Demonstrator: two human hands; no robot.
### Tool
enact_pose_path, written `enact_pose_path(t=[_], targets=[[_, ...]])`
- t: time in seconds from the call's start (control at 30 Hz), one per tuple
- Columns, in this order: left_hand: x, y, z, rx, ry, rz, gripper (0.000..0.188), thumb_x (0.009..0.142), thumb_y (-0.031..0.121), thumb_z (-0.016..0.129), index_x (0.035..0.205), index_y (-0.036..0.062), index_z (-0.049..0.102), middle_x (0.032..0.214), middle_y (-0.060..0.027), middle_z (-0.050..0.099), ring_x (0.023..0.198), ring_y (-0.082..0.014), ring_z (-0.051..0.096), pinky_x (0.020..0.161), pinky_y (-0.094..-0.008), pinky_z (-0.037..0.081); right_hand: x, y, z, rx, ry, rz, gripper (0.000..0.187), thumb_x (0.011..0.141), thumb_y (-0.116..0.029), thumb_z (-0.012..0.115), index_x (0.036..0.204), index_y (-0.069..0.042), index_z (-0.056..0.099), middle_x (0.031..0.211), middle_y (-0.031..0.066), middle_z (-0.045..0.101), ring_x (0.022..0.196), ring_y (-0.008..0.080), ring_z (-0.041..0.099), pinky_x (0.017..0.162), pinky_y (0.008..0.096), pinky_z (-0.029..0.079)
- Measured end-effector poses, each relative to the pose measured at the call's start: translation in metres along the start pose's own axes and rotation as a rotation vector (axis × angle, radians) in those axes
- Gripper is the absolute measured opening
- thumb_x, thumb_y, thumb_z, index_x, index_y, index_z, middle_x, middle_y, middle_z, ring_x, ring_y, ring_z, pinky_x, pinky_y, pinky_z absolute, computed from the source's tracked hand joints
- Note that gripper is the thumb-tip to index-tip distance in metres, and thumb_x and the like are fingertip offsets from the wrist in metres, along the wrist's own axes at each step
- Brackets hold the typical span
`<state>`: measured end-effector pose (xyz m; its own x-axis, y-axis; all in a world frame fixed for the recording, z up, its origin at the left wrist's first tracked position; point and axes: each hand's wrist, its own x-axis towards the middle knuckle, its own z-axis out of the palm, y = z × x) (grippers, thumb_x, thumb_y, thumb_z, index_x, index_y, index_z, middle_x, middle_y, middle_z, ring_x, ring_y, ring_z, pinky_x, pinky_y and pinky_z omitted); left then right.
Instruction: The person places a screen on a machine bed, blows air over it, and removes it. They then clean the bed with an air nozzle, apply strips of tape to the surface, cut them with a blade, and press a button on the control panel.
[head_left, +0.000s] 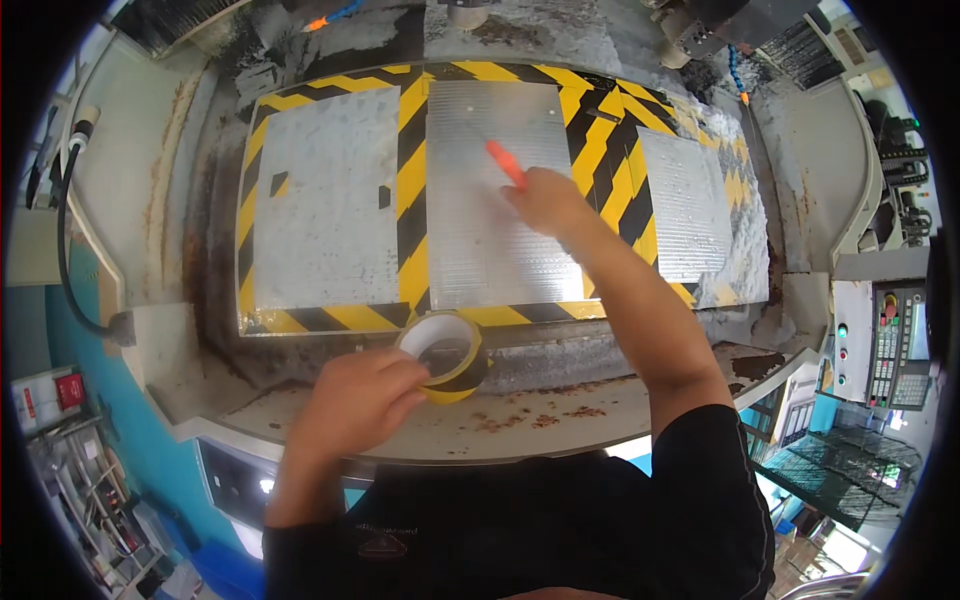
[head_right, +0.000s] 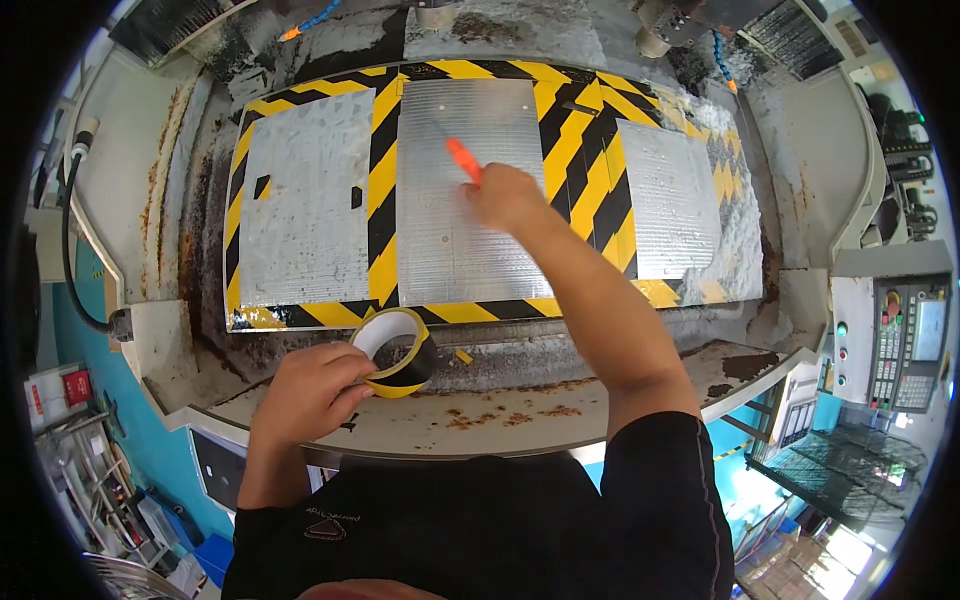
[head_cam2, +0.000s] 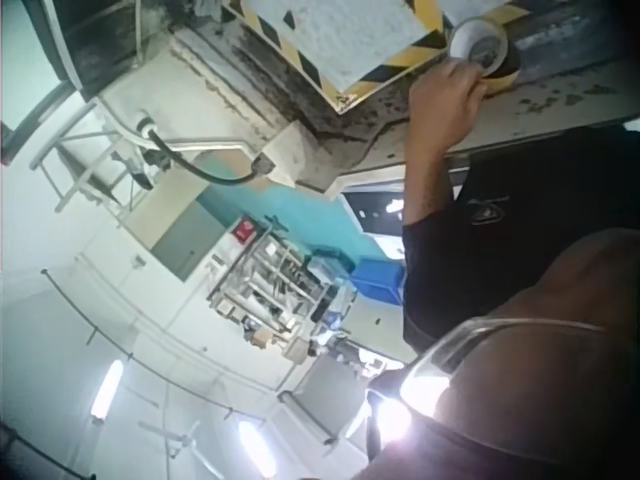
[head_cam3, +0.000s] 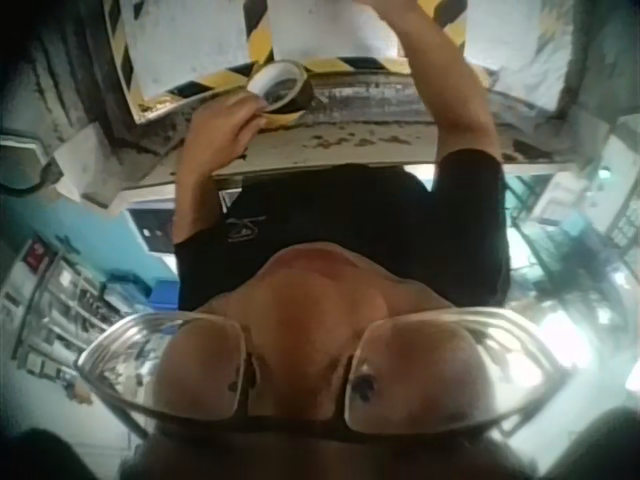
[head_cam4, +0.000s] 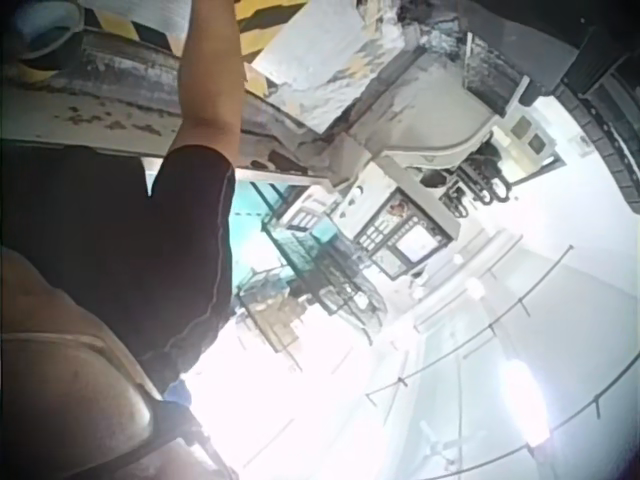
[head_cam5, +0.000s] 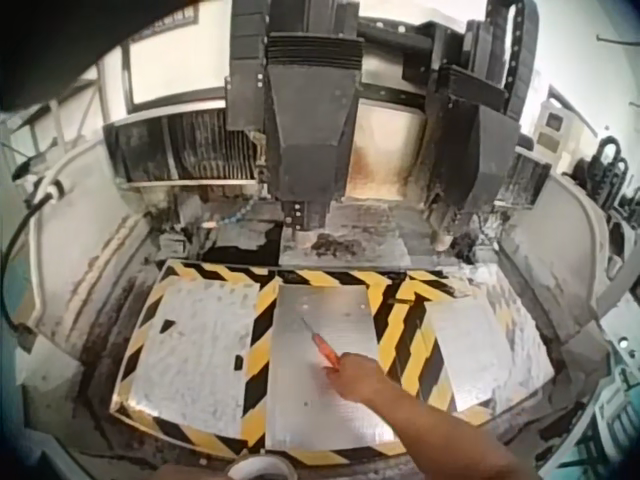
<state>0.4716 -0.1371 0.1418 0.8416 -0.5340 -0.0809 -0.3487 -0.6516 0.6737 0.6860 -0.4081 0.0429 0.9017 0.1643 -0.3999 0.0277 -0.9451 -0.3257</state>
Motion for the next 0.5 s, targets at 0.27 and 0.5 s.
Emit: enact_pose_path(t=[0.27,0.5], targets=[[-0.002,0.006,0.003,0.013,-0.012,-0.001,0.022,0.081,0.016,0.074,0.101,0.0085,0.068,0.097,-0.0094,0.068,0.089,-0.0321,0.066,0.074,-0.0401,0.053,-0.022,0.106,-0.029,0.483,0.062,0.277,0.045,0.094,-0.040,0.063,0.085,0.004,0.065,0.071,0.0119,0.064,0.061,0.0240,0.065,0.058,0.0359,0.052],[0.006,0.011,0.005,0.008,-0.043,0.014,0.020,0.083,0.015,0.072,0.101,0.0084,0.067,0.096,-0.0106,0.067,0.088,-0.0339,0.066,0.073,-0.0410,0.051,-0.140,0.129,-0.031,0.541,0.105,0.163,0.038,0.097,-0.039,0.064,0.103,-0.001,0.065,0.078,0.0039,0.063,0.064,0.0112,0.060,0.054,0.0272,0.050]])
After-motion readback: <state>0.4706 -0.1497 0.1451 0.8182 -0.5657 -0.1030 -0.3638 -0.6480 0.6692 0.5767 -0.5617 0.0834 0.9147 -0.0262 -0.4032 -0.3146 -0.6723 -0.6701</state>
